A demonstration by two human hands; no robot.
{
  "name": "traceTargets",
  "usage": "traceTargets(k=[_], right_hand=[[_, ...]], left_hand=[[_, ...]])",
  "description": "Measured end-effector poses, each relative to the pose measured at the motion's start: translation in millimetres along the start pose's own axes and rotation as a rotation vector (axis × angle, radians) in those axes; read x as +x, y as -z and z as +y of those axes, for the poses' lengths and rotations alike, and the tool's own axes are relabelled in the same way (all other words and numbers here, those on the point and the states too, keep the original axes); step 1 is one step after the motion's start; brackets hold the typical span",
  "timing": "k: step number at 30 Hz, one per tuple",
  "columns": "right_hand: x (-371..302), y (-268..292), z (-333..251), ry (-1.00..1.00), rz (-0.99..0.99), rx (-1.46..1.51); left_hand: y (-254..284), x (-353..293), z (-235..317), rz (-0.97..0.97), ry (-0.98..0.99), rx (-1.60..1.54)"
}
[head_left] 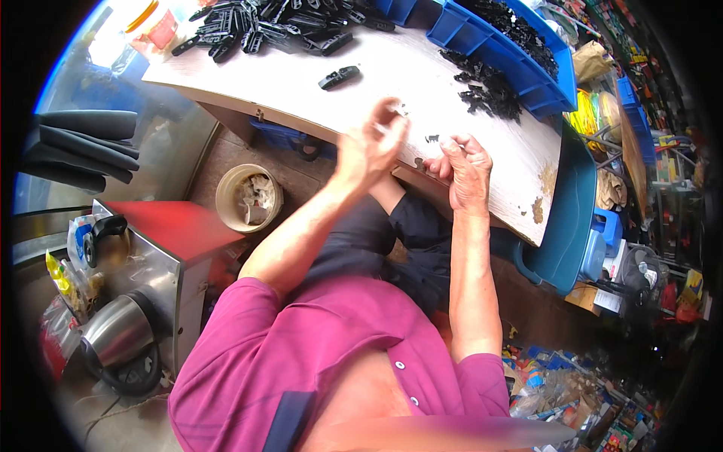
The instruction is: The person repeatedly picks up small black plastic parts and fits smaller clips onto them to assemble components by hand.
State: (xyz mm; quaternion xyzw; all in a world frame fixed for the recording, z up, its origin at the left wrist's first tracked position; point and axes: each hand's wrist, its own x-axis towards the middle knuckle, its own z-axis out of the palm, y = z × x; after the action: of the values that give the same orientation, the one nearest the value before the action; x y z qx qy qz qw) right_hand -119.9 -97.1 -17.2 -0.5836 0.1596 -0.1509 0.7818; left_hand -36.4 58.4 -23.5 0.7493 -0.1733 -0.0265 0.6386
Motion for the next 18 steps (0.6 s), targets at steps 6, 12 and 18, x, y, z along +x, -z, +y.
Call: traceTargets(k=[6,12,18], right_hand=[[4.5,2.5,5.6,0.058,0.028,0.015],[4.0,2.9,2.4,0.083,0.079,0.119],[3.4,-3.6,0.2,0.155,0.061,0.214]], left_hand=[[69.9,61.8,-34.1,0.357,-0.351,0.895],[49.1,42.5,-4.5,-0.023,0.01,0.342],[-5.6,7.2,1.8,-0.405,0.291,-0.661]])
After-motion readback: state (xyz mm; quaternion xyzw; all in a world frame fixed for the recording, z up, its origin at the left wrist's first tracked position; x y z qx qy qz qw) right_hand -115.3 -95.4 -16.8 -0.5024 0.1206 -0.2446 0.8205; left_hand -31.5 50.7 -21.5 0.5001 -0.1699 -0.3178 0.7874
